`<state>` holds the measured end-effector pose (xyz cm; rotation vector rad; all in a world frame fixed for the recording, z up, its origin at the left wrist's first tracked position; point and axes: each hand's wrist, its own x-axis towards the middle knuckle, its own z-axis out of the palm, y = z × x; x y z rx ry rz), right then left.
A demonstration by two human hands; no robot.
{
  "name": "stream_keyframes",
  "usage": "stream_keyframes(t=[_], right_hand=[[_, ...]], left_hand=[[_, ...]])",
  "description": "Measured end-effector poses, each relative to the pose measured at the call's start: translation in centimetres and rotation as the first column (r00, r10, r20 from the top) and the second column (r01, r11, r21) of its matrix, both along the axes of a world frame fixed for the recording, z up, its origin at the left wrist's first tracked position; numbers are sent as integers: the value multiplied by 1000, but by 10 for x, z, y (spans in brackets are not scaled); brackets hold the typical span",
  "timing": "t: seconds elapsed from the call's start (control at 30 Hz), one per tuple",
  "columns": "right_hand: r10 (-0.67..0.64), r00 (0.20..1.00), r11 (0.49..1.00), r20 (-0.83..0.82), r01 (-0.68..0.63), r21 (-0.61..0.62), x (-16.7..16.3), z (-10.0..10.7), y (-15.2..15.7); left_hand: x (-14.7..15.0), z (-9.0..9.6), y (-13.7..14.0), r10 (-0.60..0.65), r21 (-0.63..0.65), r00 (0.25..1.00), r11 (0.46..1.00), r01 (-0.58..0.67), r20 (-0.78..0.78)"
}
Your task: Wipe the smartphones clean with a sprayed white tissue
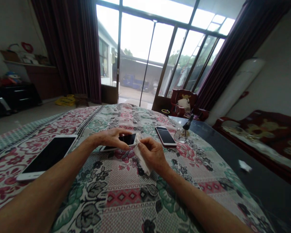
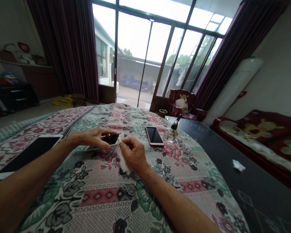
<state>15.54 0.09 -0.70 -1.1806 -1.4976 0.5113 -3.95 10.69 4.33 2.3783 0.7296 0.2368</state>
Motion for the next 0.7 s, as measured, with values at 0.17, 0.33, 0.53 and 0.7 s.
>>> stream_keyframes(t=[0.17, 0.33, 0.53, 0.7], right_hand=[[-17, 999, 1000, -31, 16, -10, 6, -2, 6], [-17, 1000, 1000, -9, 17, 5, 0, 0, 1], [4, 1000, 1000, -12, -3, 8, -2, -2, 0], [-27, 999, 1000, -39, 28, 12, 5, -4, 6]], left_hand=[[4, 1, -3, -21, 6, 1000, 1000, 21, 1], [1, 0, -1, -25, -22, 1000, 999, 25, 6], [0, 0, 1, 20, 21, 999, 1000, -20, -25], [4, 0, -3, -17, 12, 999, 1000, 18, -30]])
